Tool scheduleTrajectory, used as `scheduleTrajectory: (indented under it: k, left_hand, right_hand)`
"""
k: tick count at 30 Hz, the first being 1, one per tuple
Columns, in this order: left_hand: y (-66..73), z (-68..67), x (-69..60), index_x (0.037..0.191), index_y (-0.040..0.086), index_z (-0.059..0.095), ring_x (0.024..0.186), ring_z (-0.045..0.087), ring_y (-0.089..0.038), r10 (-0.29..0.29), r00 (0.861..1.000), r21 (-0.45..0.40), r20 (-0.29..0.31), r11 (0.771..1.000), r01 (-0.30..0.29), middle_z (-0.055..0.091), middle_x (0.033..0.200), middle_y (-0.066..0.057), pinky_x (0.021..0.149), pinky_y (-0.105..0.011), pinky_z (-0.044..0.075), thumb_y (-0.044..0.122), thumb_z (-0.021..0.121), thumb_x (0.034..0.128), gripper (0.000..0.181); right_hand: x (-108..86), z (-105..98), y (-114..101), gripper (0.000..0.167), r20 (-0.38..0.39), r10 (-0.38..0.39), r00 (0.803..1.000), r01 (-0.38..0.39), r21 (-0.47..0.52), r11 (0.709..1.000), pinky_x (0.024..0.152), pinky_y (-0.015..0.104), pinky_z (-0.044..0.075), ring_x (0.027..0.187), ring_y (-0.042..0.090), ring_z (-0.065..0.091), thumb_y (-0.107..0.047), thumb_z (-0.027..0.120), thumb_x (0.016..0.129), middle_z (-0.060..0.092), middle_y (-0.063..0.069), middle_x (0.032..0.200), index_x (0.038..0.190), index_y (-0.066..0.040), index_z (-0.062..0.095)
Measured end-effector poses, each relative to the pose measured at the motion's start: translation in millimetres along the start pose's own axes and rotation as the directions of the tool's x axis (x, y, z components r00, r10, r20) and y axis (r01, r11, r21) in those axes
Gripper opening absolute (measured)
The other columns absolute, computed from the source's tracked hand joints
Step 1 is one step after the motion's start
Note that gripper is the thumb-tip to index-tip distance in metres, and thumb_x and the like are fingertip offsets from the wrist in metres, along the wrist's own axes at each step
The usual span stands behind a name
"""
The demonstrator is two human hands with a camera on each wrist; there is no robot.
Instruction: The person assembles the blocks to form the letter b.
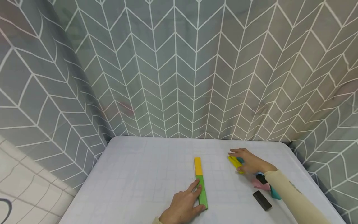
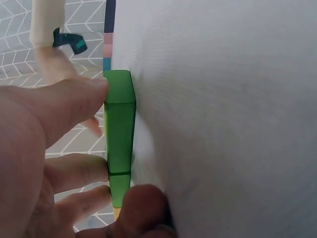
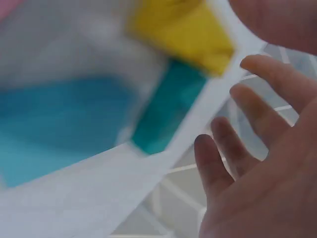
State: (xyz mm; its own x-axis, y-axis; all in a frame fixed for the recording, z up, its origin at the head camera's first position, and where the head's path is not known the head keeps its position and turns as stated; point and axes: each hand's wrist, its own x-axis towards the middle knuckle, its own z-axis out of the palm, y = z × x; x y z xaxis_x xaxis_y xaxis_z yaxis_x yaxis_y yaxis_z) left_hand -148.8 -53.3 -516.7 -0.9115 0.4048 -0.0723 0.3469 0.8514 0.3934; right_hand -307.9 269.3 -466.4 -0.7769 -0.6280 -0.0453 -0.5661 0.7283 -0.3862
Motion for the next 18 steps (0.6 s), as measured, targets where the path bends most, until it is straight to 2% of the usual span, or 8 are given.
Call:
scheduleTrajectory:
  k: [3, 6, 9, 18]
  left_hand:
    - [-0.6, 0.4, -1.0, 0.154, 0.02, 0.058, 0.098, 0.074, -0.016, -0.01, 1.0, -0.003, 0.005, 1.0, 0.01, 0.039, 0.171, 0.002, 0.072, -0.036, 0.061, 0.058, 0.076, 0.0922, 0.075]
    - [-1.9, 0.8, -1.9, 0.154, 0.02, 0.058, 0.094, 0.073, -0.015, -0.006, 1.0, 0.003, -0.002, 1.0, 0.006, 0.039, 0.171, 0.002, 0.071, -0.035, 0.06, 0.058, 0.076, 0.0923, 0.075]
    - [-2.9, 0.9, -2.5, 0.154, 0.019, 0.057, 0.087, 0.071, -0.012, 0.006, 1.0, 0.005, -0.008, 1.0, -0.005, 0.039, 0.171, 0.001, 0.071, -0.034, 0.06, 0.058, 0.075, 0.093, 0.075]
    - [-0.9, 0.5, -1.9, 0.154, 0.019, 0.058, 0.087, 0.07, -0.01, 0.014, 1.0, 0.011, -0.002, 1.0, -0.014, 0.041, 0.17, 0.0, 0.071, -0.033, 0.06, 0.057, 0.075, 0.0936, 0.073]
  right_hand:
    - [-11.7, 2, 8, 0.072, 0.02, 0.037, 0.999, -0.037, 0.029, 0.999, 0.114, 0.075, 0.036, 0.147, 0.058, 0.035, -0.013, 0.089, 0.085, 0.049, 0.025, 0.16, 0.148, 0.001, 0.059]
    - [-16.2, 5, 11, 0.071, -0.002, 0.028, 1.0, -0.028, 0.019, 0.999, 0.113, 0.074, 0.037, 0.146, 0.057, 0.037, -0.016, 0.089, 0.085, 0.053, 0.023, 0.158, 0.147, 0.001, 0.06]
    - [-15.0, 6, 12, 0.069, -0.034, 0.007, 0.999, -0.008, -0.02, 1.0, 0.113, 0.074, 0.038, 0.144, 0.057, 0.04, -0.018, 0.09, 0.084, 0.054, 0.023, 0.157, 0.144, 0.002, 0.063]
    - [-2.8, 10, 14, 0.069, -0.085, 0.004, 0.996, -0.008, -0.042, 0.999, 0.112, 0.072, 0.041, 0.141, 0.056, 0.045, -0.026, 0.088, 0.087, 0.055, 0.028, 0.153, 0.142, 0.007, 0.062]
